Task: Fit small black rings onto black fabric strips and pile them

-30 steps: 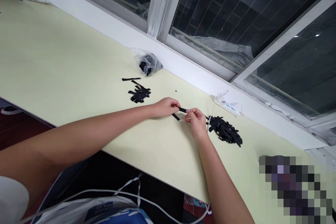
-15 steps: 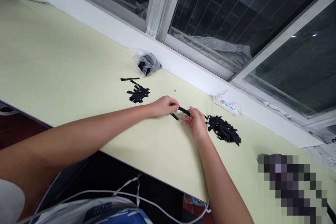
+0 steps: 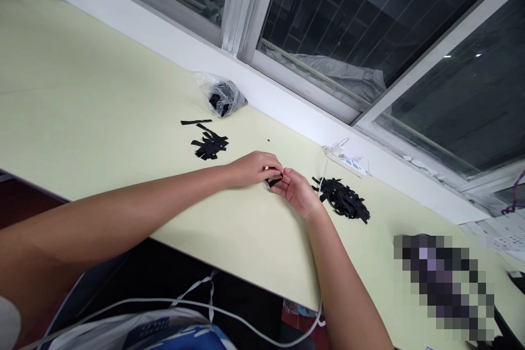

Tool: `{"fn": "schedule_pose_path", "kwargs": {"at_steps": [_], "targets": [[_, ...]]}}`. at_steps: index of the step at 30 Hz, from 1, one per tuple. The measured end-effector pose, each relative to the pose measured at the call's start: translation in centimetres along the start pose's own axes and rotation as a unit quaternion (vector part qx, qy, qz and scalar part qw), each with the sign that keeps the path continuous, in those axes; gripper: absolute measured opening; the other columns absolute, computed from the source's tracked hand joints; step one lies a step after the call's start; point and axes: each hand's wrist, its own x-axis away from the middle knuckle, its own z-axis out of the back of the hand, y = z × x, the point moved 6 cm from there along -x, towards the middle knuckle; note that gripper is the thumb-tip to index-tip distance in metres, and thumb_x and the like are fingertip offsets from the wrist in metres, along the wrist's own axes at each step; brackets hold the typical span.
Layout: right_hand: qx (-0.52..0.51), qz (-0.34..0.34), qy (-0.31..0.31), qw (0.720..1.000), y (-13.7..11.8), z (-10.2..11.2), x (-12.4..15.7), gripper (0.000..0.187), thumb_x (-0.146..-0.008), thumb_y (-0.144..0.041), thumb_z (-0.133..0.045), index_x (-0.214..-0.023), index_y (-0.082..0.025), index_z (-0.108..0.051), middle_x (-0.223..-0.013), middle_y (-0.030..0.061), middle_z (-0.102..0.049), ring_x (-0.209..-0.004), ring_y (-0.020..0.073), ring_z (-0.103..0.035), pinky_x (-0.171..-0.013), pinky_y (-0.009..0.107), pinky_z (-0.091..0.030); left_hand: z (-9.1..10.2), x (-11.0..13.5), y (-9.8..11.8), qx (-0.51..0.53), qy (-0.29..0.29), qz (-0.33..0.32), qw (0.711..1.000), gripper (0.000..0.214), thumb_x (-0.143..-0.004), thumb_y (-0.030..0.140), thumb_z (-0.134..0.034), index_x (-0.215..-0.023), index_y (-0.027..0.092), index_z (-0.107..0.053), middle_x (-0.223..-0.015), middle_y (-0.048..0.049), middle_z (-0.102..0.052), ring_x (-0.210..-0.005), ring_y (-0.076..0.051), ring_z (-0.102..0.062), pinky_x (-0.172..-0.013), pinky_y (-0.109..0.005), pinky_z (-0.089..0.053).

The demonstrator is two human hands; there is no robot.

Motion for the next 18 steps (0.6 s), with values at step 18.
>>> {"fn": "schedule_pose_path", "kwargs": {"at_steps": [18], "targets": [[0.164, 0.162, 0.179, 0.957, -1.4, 1.2, 0.1, 0.039, -0.061, -0.044, -0.085, -0.079, -0.019, -0.061, -0.063, -0.0033, -0.064, -0.057, 0.0107, -0.057, -0.064, 0.027, -0.05, 0.4, 0.4, -0.2, -0.061, 0.021, 0.079, 0.995, 0.033, -0.089, 0.022, -0.051, -0.117, 0.019, -0.068, -0.094, -0.006, -0.07, -0.081, -0.017, -0.06, -0.078, -0.029, -0.042]]}}
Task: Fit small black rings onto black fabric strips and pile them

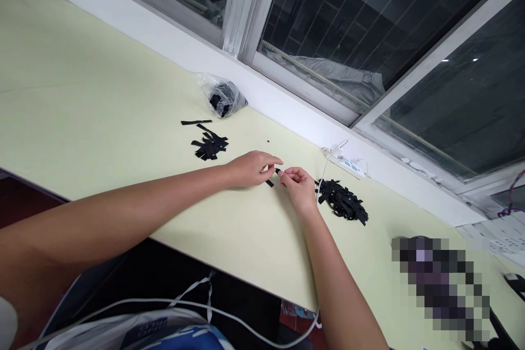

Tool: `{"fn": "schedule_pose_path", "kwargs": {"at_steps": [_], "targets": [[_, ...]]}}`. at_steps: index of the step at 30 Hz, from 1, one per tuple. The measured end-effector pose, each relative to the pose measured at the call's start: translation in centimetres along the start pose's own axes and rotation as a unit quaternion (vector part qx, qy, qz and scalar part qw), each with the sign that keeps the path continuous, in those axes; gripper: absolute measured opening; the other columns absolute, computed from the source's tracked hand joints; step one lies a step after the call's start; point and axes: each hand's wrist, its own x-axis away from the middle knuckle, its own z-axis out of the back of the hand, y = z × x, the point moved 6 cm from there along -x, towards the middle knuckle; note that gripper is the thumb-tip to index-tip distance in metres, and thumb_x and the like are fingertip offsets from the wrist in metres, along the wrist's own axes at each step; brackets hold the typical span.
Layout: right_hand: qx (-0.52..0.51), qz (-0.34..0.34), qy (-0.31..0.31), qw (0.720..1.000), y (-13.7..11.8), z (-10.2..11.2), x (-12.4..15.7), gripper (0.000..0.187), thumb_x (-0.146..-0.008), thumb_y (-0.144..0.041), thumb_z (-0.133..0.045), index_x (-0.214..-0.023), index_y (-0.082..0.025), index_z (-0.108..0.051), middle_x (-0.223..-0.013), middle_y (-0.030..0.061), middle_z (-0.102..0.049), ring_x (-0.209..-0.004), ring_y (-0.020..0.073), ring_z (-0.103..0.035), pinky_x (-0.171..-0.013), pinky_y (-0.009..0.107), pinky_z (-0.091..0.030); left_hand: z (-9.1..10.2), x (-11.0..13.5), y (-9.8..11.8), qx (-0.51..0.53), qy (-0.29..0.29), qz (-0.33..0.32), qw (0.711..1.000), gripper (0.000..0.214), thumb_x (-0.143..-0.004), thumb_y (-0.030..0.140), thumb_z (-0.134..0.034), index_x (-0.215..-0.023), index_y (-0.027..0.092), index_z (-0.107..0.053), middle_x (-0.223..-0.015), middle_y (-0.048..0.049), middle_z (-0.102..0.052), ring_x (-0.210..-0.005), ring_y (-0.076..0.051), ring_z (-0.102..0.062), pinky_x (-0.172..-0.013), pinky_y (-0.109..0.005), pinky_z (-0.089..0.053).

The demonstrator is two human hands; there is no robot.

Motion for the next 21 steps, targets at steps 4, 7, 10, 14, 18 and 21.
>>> {"fn": "schedule_pose_path", "kwargs": {"at_steps": [4, 7, 10, 14, 18, 21], "targets": [[0.053, 0.05, -0.009, 0.997, -0.9, -0.7, 0.8, 0.033, -0.07, -0.043, -0.079, -0.085, -0.02, -0.061, -0.074, 0.0012, -0.07, -0.067, 0.0142, -0.063, -0.066, 0.027, -0.049, -1.2, 0.2, 0.3, 0.006, -0.044, -0.005, 0.999, 0.025, -0.085, 0.017, -0.049, -0.097, 0.019, -0.071, -0.079, -0.0037, -0.068, -0.068, -0.015, -0.056, -0.067, -0.028, -0.037], [0.099, 0.078, -0.024, 0.992, -1.5, -1.1, 1.4, 0.026, -0.077, -0.041, -0.072, -0.091, -0.022, -0.061, -0.082, 0.0033, -0.074, -0.077, 0.0176, -0.068, -0.071, 0.029, -0.05, -1.4, 0.2, 0.3, 0.004, -0.047, -0.011, 0.999, 0.023, -0.083, 0.014, -0.046, -0.08, 0.018, -0.069, -0.07, -0.0023, -0.064, -0.063, -0.014, -0.052, -0.063, -0.028, -0.034], [0.17, 0.119, -0.034, 0.978, -2.1, -1.4, 2.0, 0.018, -0.083, -0.038, -0.065, -0.094, -0.024, -0.061, -0.085, 0.0023, -0.074, -0.078, 0.0185, -0.068, -0.072, 0.03, -0.05, -1.4, 0.2, -0.2, 0.013, -0.033, 0.0, 0.999, 0.02, -0.079, 0.014, -0.048, -0.069, 0.017, -0.065, -0.064, -0.0006, -0.06, -0.059, -0.013, -0.048, -0.06, -0.028, -0.032], [0.25, 0.178, -0.042, 0.951, -3.0, -2.0, 2.7, 0.014, -0.087, -0.034, -0.056, -0.098, -0.027, -0.062, -0.089, 0.0016, -0.074, -0.079, 0.0197, -0.068, -0.071, 0.03, -0.048, -1.5, 0.3, -0.7, 0.043, -0.023, 0.041, 0.998, 0.019, -0.075, 0.015, -0.049, -0.066, 0.017, -0.066, -0.06, 0.0001, -0.059, -0.058, -0.013, -0.048, -0.059, -0.027, -0.033], [0.285, 0.203, -0.034, 0.936, -3.5, -2.4, 3.1, 0.014, -0.088, -0.032, -0.052, -0.099, -0.028, -0.061, -0.091, 0.0017, -0.074, -0.078, 0.0202, -0.068, -0.069, 0.03, -0.047, -1.5, 0.2, -0.7, 0.088, -0.017, 0.078, 0.993, 0.02, -0.073, 0.017, -0.052, -0.071, 0.017, -0.072, -0.061, -0.001, -0.062, -0.062, -0.014, -0.053, -0.06, -0.027, -0.037], [0.296, 0.2, -0.02, 0.934, -3.5, -2.4, 3.1, 0.015, -0.089, -0.032, -0.05, -0.098, -0.028, -0.061, -0.088, 0.0016, -0.074, -0.073, 0.0198, -0.066, -0.067, 0.03, -0.046, -1.3, 0.1, -0.6, 0.095, -0.008, 0.075, 0.993, 0.022, -0.073, 0.016, -0.051, -0.07, 0.017, -0.073, -0.062, -0.0012, -0.063, -0.062, -0.014, -0.053, -0.061, -0.026, -0.038]]}}
